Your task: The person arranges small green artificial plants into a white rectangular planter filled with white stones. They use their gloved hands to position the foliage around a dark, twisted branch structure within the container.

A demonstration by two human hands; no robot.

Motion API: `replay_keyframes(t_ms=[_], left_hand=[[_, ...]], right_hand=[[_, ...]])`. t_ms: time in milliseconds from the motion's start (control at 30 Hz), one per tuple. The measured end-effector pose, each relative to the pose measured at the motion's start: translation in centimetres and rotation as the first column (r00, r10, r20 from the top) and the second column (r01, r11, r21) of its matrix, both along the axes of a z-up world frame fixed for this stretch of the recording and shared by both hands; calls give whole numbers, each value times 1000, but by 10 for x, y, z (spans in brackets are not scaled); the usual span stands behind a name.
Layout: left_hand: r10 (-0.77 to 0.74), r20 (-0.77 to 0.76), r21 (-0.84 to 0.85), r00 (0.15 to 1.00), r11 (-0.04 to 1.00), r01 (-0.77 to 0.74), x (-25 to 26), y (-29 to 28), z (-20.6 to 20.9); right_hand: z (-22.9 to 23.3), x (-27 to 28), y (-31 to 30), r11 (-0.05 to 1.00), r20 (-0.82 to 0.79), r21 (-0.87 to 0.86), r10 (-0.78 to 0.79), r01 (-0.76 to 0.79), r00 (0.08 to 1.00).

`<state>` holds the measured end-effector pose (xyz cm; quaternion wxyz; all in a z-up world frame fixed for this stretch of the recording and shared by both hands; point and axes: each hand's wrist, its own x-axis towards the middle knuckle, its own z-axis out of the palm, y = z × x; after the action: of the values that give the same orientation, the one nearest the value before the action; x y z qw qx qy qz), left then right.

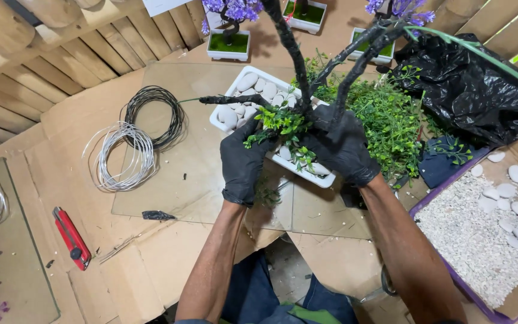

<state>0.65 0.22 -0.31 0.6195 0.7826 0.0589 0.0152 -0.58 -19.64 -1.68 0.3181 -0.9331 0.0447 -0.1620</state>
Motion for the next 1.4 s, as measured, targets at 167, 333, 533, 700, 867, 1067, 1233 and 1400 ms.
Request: replay_keyframes(t_ms=[167,333,533,700,867,1067,1233,1400], left_hand=[[-45,10,13,999,999,45,7,0,-1],[-52,21,-14,998,999,52,11,2,-4],[3,-24,-33,1000,999,-4,-2,-6,20],[52,-36,-52,998,997,-54,-1,-11,12],[108,-23,-17,994,994,-108,-8,-15,20],[134,-18,-5,991,991,-134,-15,-16,6],[110,-34,-8,993,994,-111,-8,-14,4],[62,-40,-41,997,997,-63,-16,-6,22]], right_hand=[[5,-4,-2,990,67,129,46,-54,997],[16,-10,-3,976,123,183,95,-117,988],[48,-22,16,965,63,260,23,-39,998],[49,-26,14,972,81,219,68,-84,994],[57,-26,17,976,113,183,96,-116,989],[58,-29,18,980,126,127,135,-151,983],[22,-12,-2,987,131,11,161,-163,978],[-11,-1,-13,989,108,59,126,-133,986]])
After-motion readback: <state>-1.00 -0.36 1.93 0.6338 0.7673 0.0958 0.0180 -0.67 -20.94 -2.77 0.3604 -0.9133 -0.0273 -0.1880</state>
